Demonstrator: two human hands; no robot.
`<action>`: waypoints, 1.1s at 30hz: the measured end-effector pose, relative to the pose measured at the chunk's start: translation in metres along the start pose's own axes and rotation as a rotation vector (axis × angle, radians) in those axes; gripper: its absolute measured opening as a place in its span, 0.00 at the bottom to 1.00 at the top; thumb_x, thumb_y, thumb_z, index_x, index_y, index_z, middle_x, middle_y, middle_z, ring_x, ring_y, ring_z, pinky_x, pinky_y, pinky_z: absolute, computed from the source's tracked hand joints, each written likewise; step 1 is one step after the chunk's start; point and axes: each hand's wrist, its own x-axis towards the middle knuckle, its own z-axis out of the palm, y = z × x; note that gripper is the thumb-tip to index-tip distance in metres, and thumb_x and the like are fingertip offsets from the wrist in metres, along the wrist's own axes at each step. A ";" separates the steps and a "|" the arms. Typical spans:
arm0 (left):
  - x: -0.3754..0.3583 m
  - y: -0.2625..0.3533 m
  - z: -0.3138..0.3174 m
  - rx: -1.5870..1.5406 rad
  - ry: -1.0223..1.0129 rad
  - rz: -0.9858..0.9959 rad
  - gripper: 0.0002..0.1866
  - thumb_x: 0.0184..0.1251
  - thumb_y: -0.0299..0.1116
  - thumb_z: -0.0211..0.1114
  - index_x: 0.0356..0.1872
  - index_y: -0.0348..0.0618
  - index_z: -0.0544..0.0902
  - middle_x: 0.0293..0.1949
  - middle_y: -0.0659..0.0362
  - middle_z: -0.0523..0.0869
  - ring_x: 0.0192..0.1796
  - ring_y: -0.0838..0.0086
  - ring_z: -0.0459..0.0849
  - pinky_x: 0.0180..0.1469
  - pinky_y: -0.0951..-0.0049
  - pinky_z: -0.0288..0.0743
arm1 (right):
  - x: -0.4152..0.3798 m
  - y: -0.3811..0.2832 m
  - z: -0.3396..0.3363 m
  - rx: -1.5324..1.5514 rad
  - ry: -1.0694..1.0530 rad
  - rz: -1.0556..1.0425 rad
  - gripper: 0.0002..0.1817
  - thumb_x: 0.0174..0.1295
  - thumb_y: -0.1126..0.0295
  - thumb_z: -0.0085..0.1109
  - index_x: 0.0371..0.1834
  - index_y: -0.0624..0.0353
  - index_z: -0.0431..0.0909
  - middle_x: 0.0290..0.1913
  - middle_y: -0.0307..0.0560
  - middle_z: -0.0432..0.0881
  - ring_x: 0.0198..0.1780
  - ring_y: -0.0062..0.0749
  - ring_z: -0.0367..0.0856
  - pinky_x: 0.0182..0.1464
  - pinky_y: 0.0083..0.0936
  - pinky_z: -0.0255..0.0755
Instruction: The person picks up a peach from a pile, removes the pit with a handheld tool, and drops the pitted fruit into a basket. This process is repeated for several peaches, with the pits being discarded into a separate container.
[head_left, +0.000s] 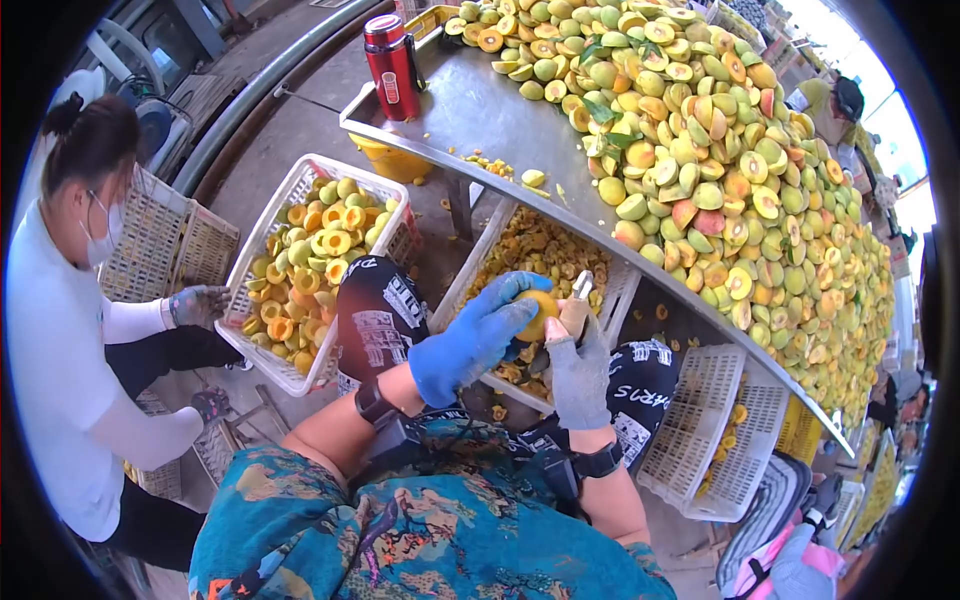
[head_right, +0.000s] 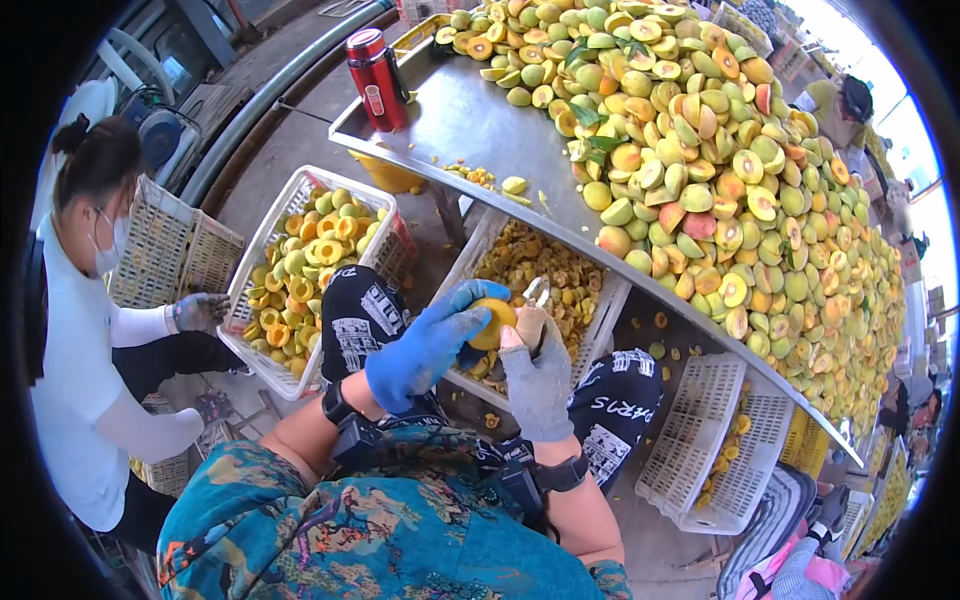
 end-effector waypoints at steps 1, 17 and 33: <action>0.000 -0.001 -0.003 -0.002 0.000 -0.002 0.20 0.74 0.33 0.53 0.64 0.45 0.71 0.50 0.60 0.77 0.49 0.79 0.76 0.48 0.78 0.74 | 0.000 -0.005 0.001 -0.007 -0.021 0.009 0.18 0.68 0.64 0.58 0.54 0.66 0.75 0.45 0.45 0.81 0.45 0.27 0.78 0.50 0.25 0.72; -0.007 -0.006 -0.018 0.817 0.337 0.607 0.22 0.68 0.25 0.56 0.63 0.40 0.73 0.49 0.52 0.73 0.51 0.68 0.76 0.55 0.72 0.72 | -0.004 0.003 0.016 -0.694 0.103 -0.579 0.23 0.61 0.68 0.64 0.60 0.55 0.72 0.46 0.53 0.80 0.42 0.53 0.83 0.41 0.38 0.78; -0.040 0.070 -0.134 2.106 1.024 0.076 0.27 0.62 0.35 0.65 0.64 0.48 0.74 0.60 0.48 0.76 0.63 0.49 0.73 0.62 0.53 0.68 | 0.027 0.060 -0.015 -0.848 -0.087 -0.172 0.20 0.65 0.54 0.56 0.54 0.53 0.72 0.44 0.57 0.81 0.38 0.58 0.82 0.40 0.48 0.77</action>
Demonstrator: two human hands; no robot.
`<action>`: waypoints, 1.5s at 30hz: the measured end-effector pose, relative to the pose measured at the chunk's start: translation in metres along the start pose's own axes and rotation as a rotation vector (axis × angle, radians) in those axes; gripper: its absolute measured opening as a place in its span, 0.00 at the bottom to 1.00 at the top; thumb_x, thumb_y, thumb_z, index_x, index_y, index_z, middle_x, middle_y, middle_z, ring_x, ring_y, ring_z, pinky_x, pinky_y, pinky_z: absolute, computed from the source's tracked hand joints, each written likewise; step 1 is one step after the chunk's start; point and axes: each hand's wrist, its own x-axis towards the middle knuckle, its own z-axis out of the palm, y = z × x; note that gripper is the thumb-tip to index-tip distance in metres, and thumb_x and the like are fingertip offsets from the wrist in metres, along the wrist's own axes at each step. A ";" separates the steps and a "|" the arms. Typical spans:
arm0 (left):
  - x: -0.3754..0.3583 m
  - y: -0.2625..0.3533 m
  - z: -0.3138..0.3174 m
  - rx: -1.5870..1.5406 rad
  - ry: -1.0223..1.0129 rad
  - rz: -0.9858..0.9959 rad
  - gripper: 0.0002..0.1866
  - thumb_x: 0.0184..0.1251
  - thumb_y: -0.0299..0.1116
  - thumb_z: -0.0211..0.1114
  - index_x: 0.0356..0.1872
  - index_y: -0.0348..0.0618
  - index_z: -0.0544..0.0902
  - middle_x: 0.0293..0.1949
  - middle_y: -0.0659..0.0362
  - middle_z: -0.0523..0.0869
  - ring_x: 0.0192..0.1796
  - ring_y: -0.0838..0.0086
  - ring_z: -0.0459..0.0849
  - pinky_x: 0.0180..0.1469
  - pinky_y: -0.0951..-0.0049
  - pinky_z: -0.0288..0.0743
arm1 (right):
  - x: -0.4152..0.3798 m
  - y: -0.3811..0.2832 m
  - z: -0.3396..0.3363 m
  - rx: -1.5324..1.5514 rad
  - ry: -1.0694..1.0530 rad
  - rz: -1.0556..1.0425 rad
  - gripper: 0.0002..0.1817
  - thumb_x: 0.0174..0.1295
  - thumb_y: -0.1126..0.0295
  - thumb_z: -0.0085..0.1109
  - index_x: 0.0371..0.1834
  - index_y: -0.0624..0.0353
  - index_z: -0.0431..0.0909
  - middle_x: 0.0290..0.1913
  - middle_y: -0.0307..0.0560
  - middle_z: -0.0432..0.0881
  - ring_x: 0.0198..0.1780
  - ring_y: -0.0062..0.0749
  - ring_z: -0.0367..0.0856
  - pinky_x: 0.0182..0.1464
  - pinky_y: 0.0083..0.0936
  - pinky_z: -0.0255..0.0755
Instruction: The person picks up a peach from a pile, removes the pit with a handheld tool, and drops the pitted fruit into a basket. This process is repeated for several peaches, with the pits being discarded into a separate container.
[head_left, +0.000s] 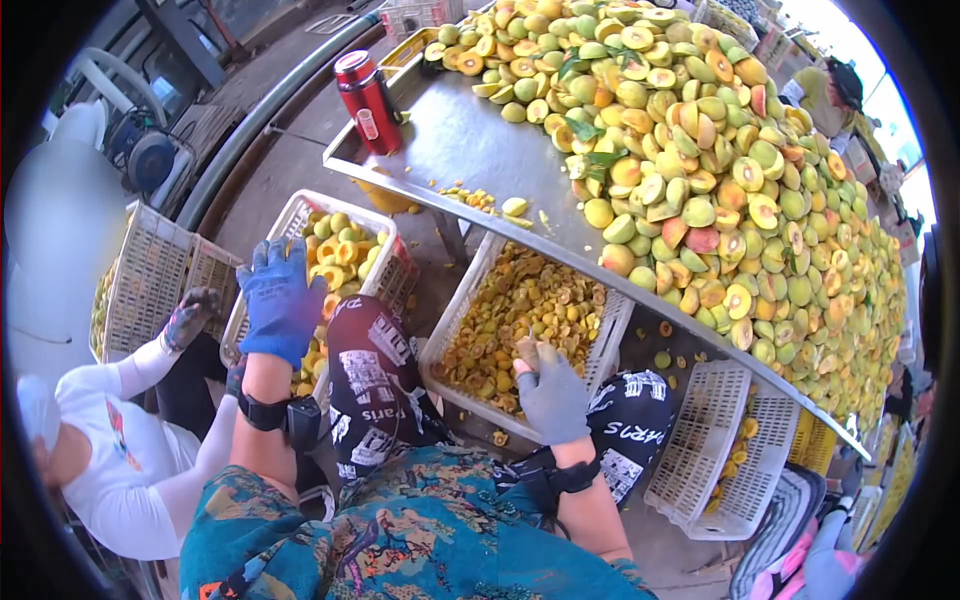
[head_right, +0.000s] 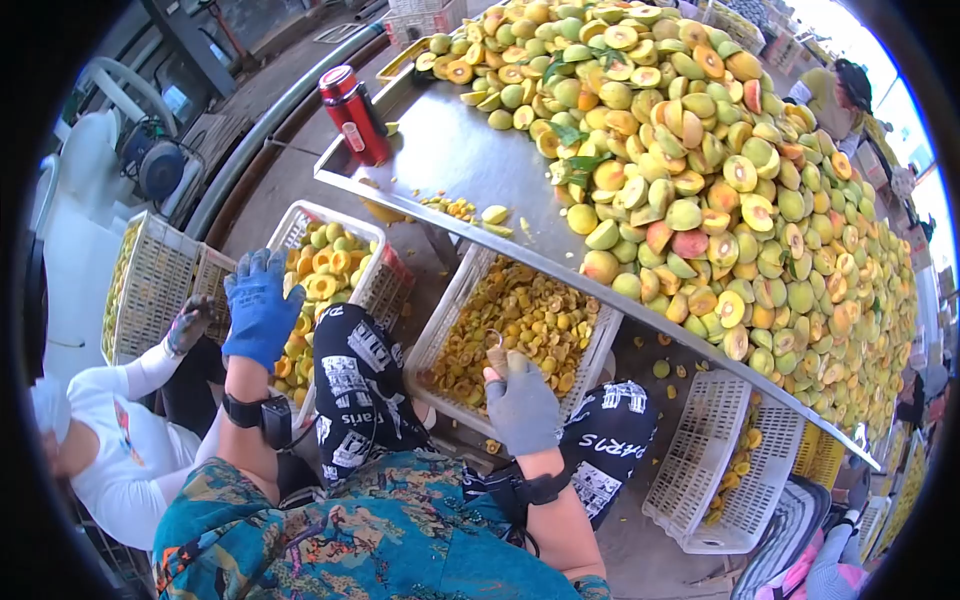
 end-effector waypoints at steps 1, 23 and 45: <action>0.007 0.003 -0.007 0.057 0.011 0.045 0.27 0.62 0.35 0.66 0.64 0.48 0.74 0.60 0.48 0.76 0.63 0.50 0.74 0.62 0.53 0.69 | 0.002 0.002 0.001 0.007 0.008 0.002 0.20 0.65 0.54 0.56 0.54 0.53 0.72 0.44 0.57 0.81 0.38 0.58 0.82 0.40 0.48 0.77; 0.150 0.305 0.056 -0.786 -0.251 0.703 0.28 0.56 0.37 0.67 0.61 0.48 0.76 0.57 0.45 0.77 0.51 0.52 0.82 0.55 0.59 0.77 | 0.007 0.012 -0.003 0.279 -0.045 0.048 0.22 0.62 0.56 0.61 0.55 0.57 0.73 0.43 0.63 0.83 0.39 0.62 0.82 0.39 0.48 0.77; -0.062 0.112 -0.030 -2.326 -0.144 0.070 0.31 0.77 0.59 0.43 0.59 0.39 0.71 0.51 0.58 0.78 0.53 0.75 0.77 0.59 0.73 0.71 | -0.030 -0.117 -0.023 0.268 0.147 -0.387 0.19 0.66 0.64 0.59 0.52 0.66 0.69 0.32 0.67 0.80 0.34 0.65 0.80 0.34 0.48 0.73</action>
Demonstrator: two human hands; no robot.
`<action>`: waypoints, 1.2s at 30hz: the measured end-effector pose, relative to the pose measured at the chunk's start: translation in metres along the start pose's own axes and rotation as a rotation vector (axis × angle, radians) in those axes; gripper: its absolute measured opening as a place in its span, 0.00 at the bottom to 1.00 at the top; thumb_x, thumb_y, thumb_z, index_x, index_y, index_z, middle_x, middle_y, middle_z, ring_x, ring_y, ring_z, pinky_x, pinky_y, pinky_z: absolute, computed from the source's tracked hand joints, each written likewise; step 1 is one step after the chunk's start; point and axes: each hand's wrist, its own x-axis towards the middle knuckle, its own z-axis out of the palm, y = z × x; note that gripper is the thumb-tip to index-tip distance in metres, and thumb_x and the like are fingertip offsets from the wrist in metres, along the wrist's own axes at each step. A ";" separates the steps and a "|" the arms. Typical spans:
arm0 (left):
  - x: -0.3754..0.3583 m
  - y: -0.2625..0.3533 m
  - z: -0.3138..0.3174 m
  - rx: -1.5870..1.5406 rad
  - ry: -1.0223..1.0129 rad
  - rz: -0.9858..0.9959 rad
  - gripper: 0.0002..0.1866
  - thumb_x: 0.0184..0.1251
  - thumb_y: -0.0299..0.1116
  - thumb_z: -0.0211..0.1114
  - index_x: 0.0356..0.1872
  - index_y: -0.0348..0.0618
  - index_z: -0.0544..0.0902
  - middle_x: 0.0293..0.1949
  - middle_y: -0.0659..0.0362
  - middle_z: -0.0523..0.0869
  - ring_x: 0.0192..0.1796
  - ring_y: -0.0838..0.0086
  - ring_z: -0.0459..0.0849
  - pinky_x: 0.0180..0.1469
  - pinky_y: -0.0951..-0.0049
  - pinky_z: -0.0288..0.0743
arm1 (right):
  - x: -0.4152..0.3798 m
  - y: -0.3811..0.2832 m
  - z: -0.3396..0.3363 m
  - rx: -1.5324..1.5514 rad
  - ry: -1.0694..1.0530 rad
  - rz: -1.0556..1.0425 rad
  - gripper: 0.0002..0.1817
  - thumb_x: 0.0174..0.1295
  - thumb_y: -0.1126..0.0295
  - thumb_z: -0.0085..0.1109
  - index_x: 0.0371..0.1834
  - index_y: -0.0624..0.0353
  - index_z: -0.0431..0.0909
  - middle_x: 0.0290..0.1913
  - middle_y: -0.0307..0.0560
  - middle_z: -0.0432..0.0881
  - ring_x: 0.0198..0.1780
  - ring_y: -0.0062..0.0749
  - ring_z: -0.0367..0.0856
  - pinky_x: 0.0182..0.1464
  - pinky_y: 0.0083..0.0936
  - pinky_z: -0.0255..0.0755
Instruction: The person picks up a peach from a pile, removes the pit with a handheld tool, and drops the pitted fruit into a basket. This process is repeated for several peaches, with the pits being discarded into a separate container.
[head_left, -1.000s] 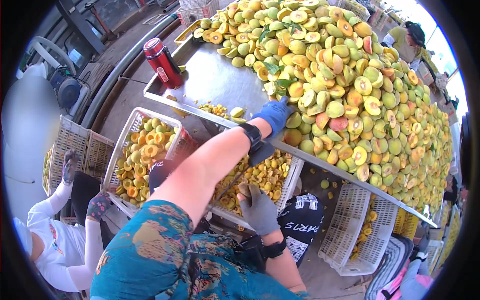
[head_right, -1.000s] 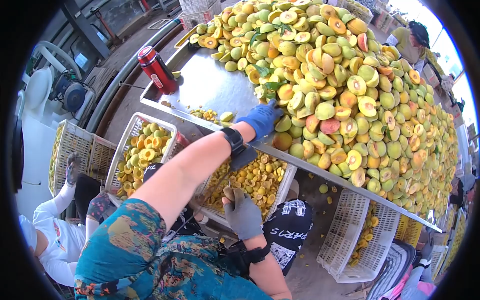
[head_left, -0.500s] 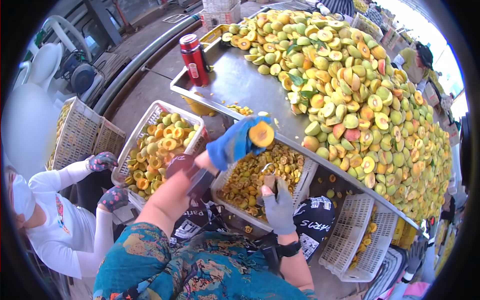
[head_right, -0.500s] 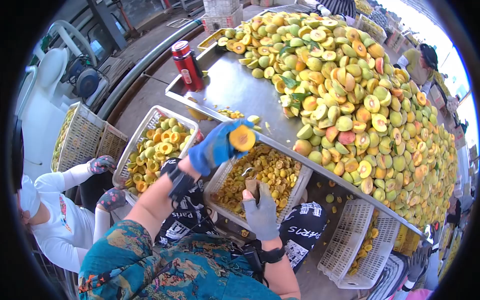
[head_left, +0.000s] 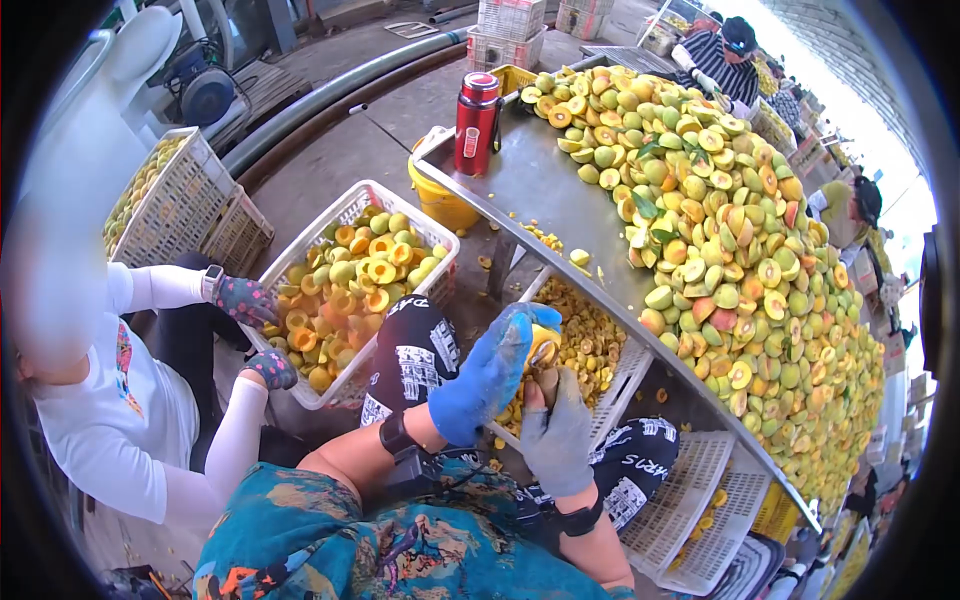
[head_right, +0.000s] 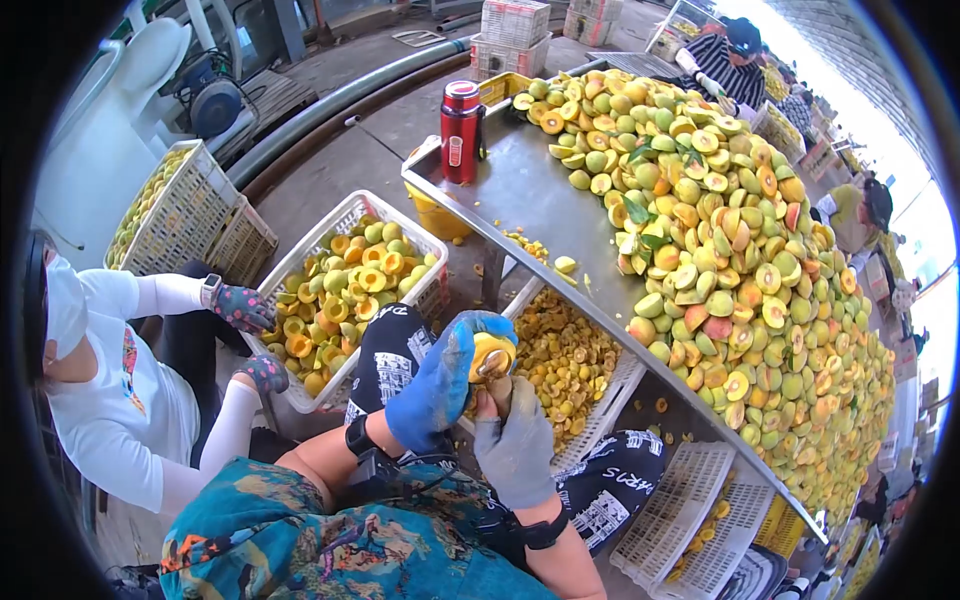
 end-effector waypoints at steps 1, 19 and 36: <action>-0.002 0.002 0.001 0.048 0.023 0.014 0.31 0.76 0.59 0.44 0.58 0.40 0.72 0.50 0.58 0.78 0.51 0.76 0.77 0.58 0.74 0.71 | 0.000 -0.004 0.000 -0.028 -0.013 0.038 0.19 0.66 0.64 0.59 0.52 0.67 0.69 0.32 0.68 0.80 0.33 0.66 0.79 0.34 0.49 0.73; -0.013 -0.005 0.014 0.159 0.081 0.105 0.28 0.78 0.57 0.43 0.52 0.38 0.75 0.46 0.56 0.81 0.48 0.76 0.79 0.55 0.74 0.72 | 0.002 -0.025 -0.027 0.074 -0.239 0.210 0.15 0.56 0.75 0.58 0.47 0.66 0.72 0.32 0.67 0.81 0.38 0.65 0.81 0.37 0.48 0.74; -0.002 -0.017 0.004 0.311 0.022 -0.240 0.22 0.76 0.48 0.54 0.48 0.34 0.80 0.37 0.56 0.85 0.39 0.77 0.81 0.45 0.73 0.75 | -0.013 0.021 -0.009 0.193 -0.267 0.286 0.12 0.59 0.71 0.59 0.42 0.65 0.73 0.33 0.68 0.82 0.40 0.65 0.81 0.40 0.47 0.75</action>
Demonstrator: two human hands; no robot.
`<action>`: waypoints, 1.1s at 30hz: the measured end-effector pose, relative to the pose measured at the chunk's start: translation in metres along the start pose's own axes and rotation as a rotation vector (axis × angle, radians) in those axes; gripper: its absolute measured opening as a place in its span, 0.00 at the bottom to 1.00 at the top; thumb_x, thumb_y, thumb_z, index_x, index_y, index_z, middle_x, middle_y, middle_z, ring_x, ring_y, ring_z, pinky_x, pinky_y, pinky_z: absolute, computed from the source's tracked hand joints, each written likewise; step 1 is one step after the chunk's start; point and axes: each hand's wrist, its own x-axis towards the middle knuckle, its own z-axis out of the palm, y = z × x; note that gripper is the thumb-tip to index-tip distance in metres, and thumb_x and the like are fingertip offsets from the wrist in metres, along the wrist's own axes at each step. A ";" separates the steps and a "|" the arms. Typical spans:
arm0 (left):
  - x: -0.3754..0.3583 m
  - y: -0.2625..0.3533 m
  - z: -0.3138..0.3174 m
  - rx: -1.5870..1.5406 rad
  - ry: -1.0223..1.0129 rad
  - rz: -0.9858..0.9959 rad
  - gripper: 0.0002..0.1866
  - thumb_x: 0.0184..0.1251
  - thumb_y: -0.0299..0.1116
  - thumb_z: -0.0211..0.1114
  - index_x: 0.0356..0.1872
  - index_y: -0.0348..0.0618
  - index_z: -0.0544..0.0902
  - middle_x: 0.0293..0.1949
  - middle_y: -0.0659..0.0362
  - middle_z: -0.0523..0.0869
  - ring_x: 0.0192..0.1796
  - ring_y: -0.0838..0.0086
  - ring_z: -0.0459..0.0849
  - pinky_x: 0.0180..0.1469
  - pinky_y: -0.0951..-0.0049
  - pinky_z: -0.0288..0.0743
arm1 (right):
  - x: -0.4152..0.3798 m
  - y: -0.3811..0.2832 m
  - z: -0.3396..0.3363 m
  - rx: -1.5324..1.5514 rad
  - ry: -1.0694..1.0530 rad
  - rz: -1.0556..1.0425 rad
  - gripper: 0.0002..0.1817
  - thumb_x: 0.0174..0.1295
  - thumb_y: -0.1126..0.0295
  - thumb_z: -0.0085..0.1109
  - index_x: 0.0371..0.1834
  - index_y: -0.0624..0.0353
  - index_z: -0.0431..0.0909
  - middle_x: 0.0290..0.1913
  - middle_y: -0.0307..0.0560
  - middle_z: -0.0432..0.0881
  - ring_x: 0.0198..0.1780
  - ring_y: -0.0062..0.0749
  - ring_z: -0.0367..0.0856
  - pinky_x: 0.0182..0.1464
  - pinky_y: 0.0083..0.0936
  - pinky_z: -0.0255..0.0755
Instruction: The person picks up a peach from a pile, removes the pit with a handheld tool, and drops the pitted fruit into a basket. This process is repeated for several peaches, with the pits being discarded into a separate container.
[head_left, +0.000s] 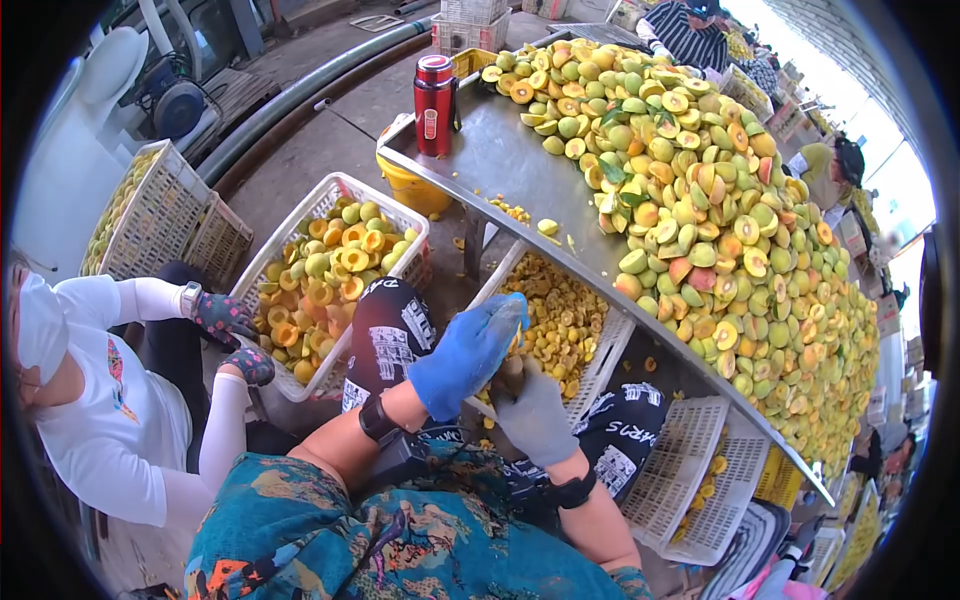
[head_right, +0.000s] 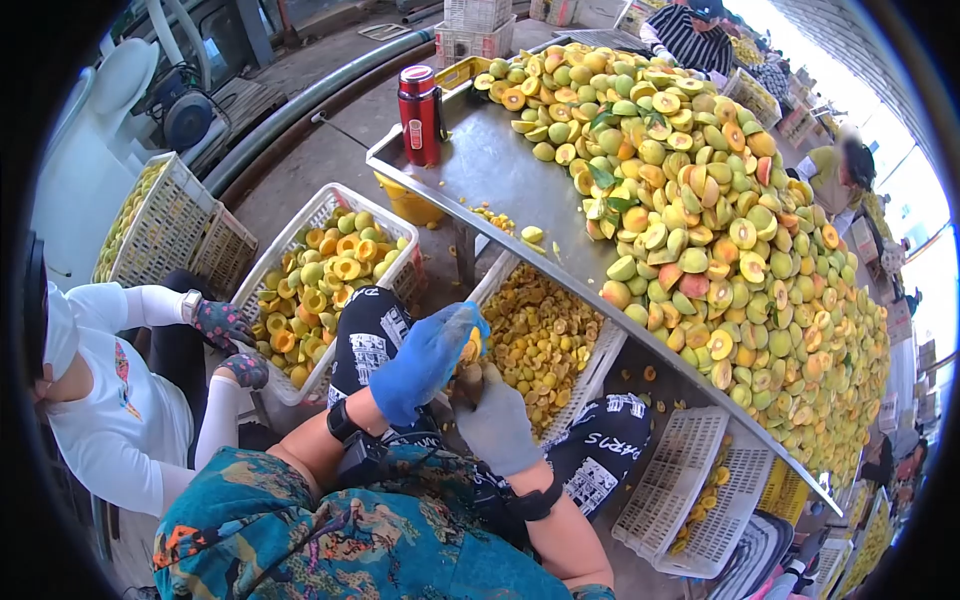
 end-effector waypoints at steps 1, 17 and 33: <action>0.001 0.007 -0.001 0.201 -0.027 -0.062 0.23 0.75 0.48 0.55 0.49 0.34 0.80 0.38 0.54 0.86 0.40 0.76 0.81 0.46 0.73 0.76 | 0.000 0.004 0.002 -0.001 -0.001 0.029 0.12 0.58 0.73 0.59 0.42 0.67 0.74 0.34 0.68 0.82 0.41 0.64 0.82 0.40 0.43 0.76; 0.034 0.003 -0.007 -0.271 -0.600 0.039 0.19 0.73 0.43 0.60 0.38 0.31 0.84 0.37 0.55 0.86 0.40 0.74 0.82 0.47 0.72 0.76 | -0.012 0.000 -0.031 0.633 -0.370 0.269 0.14 0.66 0.62 0.58 0.43 0.64 0.74 0.30 0.38 0.76 0.29 0.20 0.72 0.33 0.22 0.66; 0.041 -0.035 0.017 -0.477 -0.133 -0.262 0.22 0.78 0.48 0.50 0.53 0.37 0.76 0.43 0.57 0.82 0.44 0.71 0.83 0.49 0.75 0.77 | 0.012 0.047 -0.023 0.632 -0.306 0.263 0.16 0.68 0.57 0.58 0.45 0.60 0.73 0.26 0.34 0.74 0.27 0.15 0.69 0.30 0.16 0.65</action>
